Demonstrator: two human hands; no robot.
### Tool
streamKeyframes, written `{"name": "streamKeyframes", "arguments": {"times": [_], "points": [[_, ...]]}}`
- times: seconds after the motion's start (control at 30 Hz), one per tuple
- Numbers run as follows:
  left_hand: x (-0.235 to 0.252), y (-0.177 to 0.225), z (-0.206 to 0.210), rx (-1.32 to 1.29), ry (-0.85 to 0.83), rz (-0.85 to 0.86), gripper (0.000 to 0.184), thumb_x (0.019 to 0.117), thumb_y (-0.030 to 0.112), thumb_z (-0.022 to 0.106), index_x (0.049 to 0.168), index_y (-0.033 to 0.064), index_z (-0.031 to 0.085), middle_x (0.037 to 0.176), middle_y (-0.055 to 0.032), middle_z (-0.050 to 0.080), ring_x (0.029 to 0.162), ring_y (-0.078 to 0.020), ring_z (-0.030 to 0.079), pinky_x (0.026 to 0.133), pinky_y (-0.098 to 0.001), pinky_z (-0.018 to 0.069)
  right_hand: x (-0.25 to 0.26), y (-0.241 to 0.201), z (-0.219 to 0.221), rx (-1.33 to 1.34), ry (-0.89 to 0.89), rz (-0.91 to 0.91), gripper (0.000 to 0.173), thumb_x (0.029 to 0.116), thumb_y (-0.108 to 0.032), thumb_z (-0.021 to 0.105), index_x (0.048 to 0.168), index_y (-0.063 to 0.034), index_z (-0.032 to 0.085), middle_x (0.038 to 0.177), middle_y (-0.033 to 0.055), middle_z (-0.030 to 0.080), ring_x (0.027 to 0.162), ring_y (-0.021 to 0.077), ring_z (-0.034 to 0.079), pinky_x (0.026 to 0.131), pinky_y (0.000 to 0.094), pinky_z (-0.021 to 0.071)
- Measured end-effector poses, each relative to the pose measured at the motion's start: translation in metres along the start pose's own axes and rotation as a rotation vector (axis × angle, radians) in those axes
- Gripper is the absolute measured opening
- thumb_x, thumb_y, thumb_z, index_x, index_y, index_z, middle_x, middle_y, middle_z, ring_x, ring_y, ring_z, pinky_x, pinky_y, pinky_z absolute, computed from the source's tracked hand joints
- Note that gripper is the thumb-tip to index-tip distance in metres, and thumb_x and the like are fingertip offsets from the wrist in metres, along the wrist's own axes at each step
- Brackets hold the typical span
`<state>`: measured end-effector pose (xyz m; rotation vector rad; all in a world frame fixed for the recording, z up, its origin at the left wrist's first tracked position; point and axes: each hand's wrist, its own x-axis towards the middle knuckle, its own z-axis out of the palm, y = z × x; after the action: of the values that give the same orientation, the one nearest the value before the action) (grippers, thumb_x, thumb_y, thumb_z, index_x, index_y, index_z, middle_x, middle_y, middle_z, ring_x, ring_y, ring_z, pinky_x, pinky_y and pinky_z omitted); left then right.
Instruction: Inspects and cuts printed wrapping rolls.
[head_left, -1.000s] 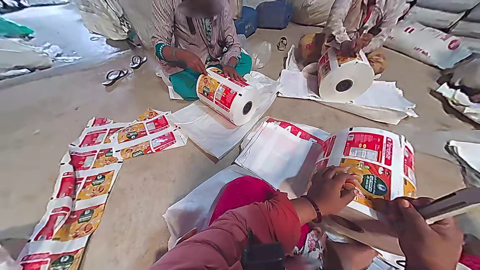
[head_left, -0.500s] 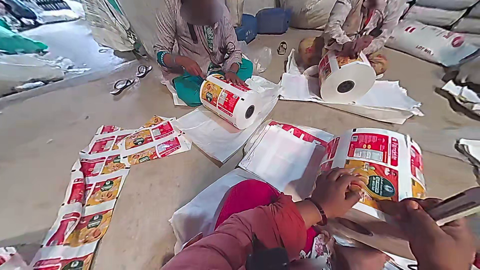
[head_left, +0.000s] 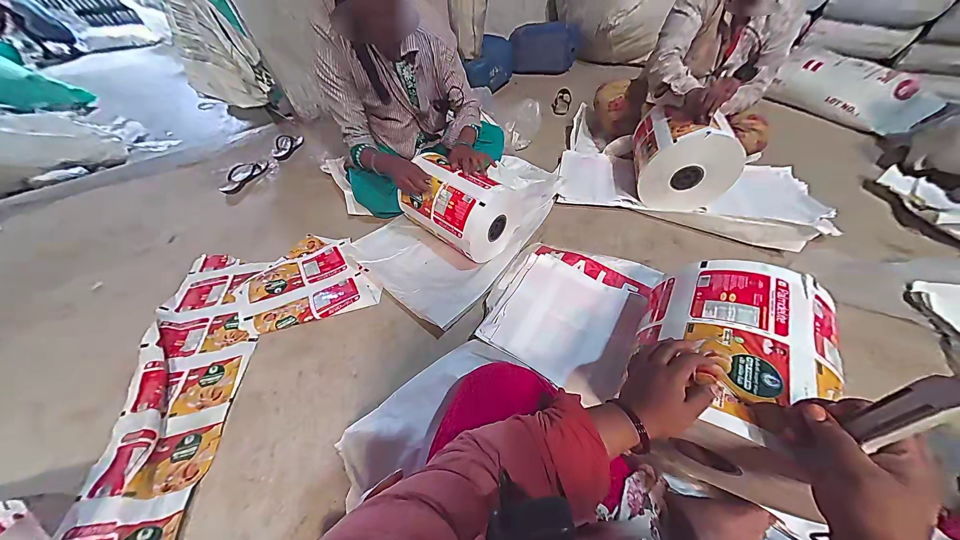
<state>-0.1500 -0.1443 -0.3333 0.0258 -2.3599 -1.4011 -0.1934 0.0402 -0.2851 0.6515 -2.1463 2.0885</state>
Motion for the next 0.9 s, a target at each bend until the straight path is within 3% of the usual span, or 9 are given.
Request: {"name": "streamKeyframes", "arguments": {"times": [0.33,0.9], "points": [[-0.0001,-0.0035,0.0039,0.004,0.028,0.018,0.034,0.0995,0.025,0.06,0.129,0.0094,0.07,0.148,-0.0145,0.057,0.143,-0.0319,0.047,0.119,-0.0556,0.0344,-0.0009,0.0004,-0.0007,0.011,-0.002,0.007,0.023,0.0938,-0.013,0.06,0.114,-0.0126,0.048,0.085,-0.0126,0.063,0.068,0.0023,0.064,0.064,0.0223,0.0588],[-0.0012,-0.0024,0.0026,0.001,0.018,0.003,0.035,0.0997,0.026,0.059,0.129,0.0099,0.069,0.15,-0.0131,0.055,0.145,-0.0317,0.045,0.119,-0.0557,0.0338,-0.0015,0.0006,0.0002,0.04,-0.001,-0.002,0.019,0.0947,-0.009,0.058,0.111,-0.0138,0.048,0.084,-0.0125,0.065,0.067,0.0024,0.064,0.064,0.0209,0.0588]]}}
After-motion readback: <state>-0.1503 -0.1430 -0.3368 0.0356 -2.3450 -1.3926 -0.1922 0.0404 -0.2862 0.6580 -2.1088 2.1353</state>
